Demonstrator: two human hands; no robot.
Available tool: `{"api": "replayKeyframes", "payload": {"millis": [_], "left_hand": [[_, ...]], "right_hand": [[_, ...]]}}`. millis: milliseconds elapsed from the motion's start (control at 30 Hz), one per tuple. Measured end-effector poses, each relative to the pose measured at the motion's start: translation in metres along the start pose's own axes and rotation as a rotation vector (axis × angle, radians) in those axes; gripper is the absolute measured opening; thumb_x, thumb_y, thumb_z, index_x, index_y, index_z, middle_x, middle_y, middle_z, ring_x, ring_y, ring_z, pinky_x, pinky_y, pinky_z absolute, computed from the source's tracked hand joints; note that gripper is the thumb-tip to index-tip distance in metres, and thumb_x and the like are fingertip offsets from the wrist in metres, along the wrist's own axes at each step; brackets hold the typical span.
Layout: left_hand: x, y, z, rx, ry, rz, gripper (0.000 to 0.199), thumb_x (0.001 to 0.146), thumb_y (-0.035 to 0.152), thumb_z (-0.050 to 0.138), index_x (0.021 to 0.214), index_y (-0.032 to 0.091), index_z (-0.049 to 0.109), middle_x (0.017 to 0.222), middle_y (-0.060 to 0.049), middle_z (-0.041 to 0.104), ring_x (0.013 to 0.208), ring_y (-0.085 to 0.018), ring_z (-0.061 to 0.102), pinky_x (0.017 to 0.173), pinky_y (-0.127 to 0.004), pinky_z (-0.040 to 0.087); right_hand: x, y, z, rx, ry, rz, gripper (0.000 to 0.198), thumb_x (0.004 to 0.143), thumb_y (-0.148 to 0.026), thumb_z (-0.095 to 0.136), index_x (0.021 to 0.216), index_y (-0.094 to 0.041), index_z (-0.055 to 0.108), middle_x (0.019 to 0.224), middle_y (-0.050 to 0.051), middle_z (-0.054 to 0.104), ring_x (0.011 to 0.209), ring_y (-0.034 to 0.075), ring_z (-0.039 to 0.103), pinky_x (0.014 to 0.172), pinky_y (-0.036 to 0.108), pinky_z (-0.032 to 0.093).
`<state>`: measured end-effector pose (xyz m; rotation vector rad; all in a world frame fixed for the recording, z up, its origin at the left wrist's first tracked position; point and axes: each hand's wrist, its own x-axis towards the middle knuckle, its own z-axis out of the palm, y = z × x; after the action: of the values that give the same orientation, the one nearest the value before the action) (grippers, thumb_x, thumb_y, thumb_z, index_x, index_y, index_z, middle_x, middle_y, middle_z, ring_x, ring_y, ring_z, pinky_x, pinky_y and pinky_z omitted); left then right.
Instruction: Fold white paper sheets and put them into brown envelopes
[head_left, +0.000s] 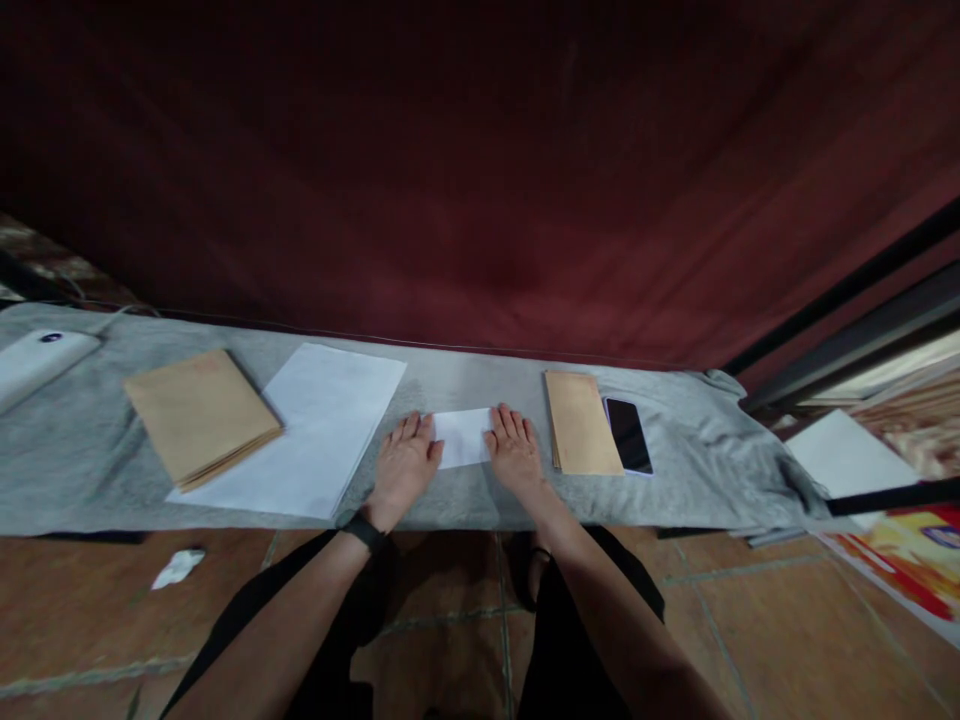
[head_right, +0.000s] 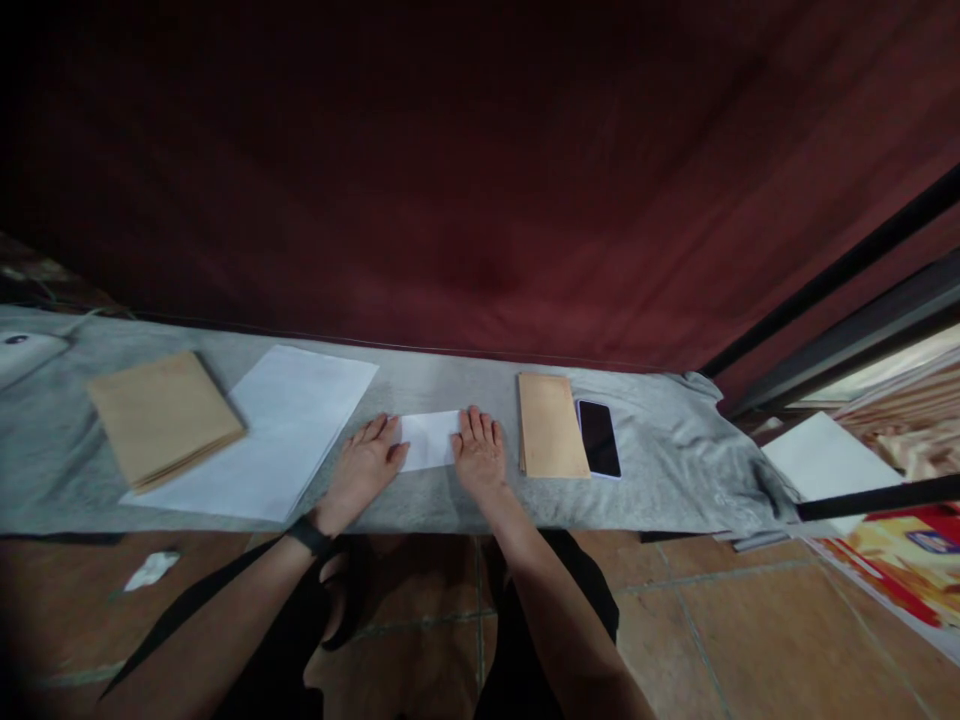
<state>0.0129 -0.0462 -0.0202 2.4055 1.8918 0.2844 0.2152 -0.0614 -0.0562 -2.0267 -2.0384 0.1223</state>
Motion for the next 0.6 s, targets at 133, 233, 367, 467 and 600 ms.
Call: {"api": "replayKeyframes", "payload": {"millis": [133, 233, 367, 467, 600], "left_hand": [[0.008, 0.002, -0.003, -0.061, 0.083, -0.011, 0.045, 0.093, 0.031, 0.047, 0.134, 0.013, 0.056, 0.136, -0.016, 0.061, 0.12, -0.03, 0.056, 0.102, -0.042, 0.044], [0.013, -0.002, 0.0, -0.139, 0.12, -0.042, 0.044, 0.092, 0.031, 0.049, 0.131, 0.014, 0.058, 0.126, -0.014, 0.065, 0.116, -0.026, 0.059, 0.103, -0.038, 0.043], [0.012, -0.007, 0.002, -0.247, 0.081, -0.178, 0.048, 0.09, 0.034, 0.051, 0.133, 0.014, 0.057, 0.11, -0.011, 0.067, 0.103, -0.024, 0.063, 0.094, -0.034, 0.048], [0.011, -0.007, 0.001, -0.281, 0.0, -0.287, 0.049, 0.088, 0.032, 0.054, 0.134, 0.014, 0.055, 0.101, -0.008, 0.067, 0.095, -0.022, 0.065, 0.087, -0.032, 0.049], [0.014, -0.004, -0.003, -0.364, -0.09, -0.403, 0.052, 0.086, 0.029, 0.057, 0.135, 0.013, 0.052, 0.091, -0.006, 0.069, 0.085, -0.022, 0.067, 0.075, -0.029, 0.049]], "right_hand": [[-0.002, -0.003, -0.003, 0.016, 0.006, 0.018, 0.053, 0.106, -0.035, 0.029, 0.155, -0.016, 0.033, 0.161, 0.009, 0.032, 0.149, 0.028, 0.029, 0.121, 0.048, 0.018], [-0.004, -0.003, -0.006, 0.025, 0.01, 0.016, 0.054, 0.105, -0.035, 0.029, 0.155, -0.015, 0.033, 0.16, 0.01, 0.032, 0.148, 0.028, 0.03, 0.121, 0.047, 0.019], [-0.003, -0.003, -0.009, 0.035, -0.011, 0.027, 0.054, 0.105, -0.035, 0.03, 0.155, -0.014, 0.032, 0.161, 0.009, 0.031, 0.148, 0.028, 0.03, 0.121, 0.047, 0.019], [-0.002, -0.003, -0.01, 0.041, -0.046, 0.049, 0.054, 0.105, -0.034, 0.031, 0.156, -0.015, 0.031, 0.161, 0.008, 0.03, 0.149, 0.027, 0.029, 0.121, 0.046, 0.017], [-0.002, 0.001, -0.01, 0.064, -0.052, 0.035, 0.054, 0.105, -0.034, 0.032, 0.156, -0.016, 0.032, 0.162, 0.007, 0.03, 0.149, 0.026, 0.029, 0.122, 0.044, 0.016]]}}
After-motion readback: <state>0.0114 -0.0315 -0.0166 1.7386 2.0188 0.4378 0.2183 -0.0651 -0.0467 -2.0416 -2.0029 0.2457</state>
